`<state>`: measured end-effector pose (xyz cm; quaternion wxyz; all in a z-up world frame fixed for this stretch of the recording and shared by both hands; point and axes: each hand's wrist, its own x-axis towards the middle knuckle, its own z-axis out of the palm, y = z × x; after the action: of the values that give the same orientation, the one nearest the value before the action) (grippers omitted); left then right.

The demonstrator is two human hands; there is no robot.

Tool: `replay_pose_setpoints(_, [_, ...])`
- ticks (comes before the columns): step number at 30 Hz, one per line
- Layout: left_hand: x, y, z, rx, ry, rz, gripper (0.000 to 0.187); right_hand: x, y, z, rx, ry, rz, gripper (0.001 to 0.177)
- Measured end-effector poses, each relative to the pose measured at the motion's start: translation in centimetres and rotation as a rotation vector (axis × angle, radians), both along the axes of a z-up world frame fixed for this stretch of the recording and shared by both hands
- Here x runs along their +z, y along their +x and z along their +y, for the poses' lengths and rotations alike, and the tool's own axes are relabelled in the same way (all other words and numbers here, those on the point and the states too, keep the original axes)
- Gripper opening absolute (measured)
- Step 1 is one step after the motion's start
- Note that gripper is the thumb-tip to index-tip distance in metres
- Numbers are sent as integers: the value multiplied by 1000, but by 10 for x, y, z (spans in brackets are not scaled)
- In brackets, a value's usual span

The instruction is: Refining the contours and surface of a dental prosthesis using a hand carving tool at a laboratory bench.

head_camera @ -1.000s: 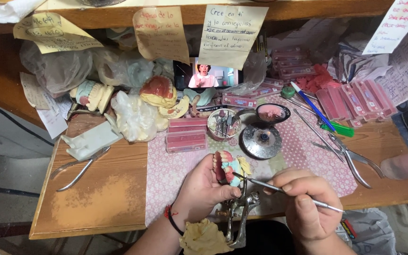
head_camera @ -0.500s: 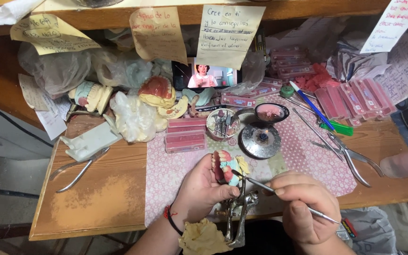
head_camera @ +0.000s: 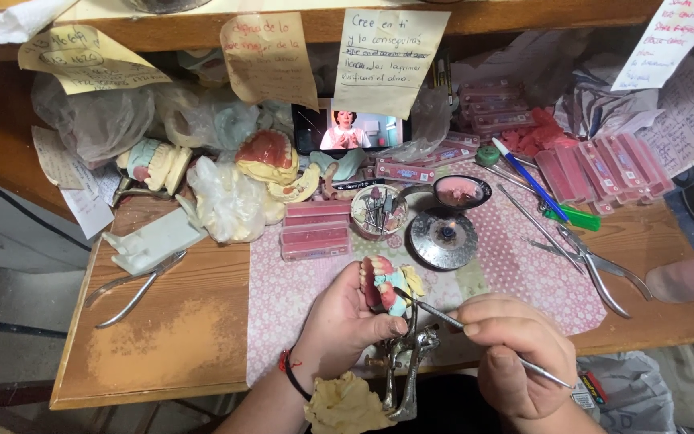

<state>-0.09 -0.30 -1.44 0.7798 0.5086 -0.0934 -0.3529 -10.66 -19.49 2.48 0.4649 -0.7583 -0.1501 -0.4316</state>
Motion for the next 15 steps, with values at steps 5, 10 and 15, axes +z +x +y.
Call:
replay_pose_setpoints(5, [-16, 1, -2, 3, -97, -4, 73, 6, 1, 2, -1, -38, -3, 34])
replay_pose_setpoints(10, [-12, 1, -1, -3, -37, 7, 72, 6, -4, 1, -11, -55, -7, 32])
replay_pose_setpoints(15, [-6, 1, 0, -17, -41, -56, 67, 11, 2, 2, 12, -86, 4, 31])
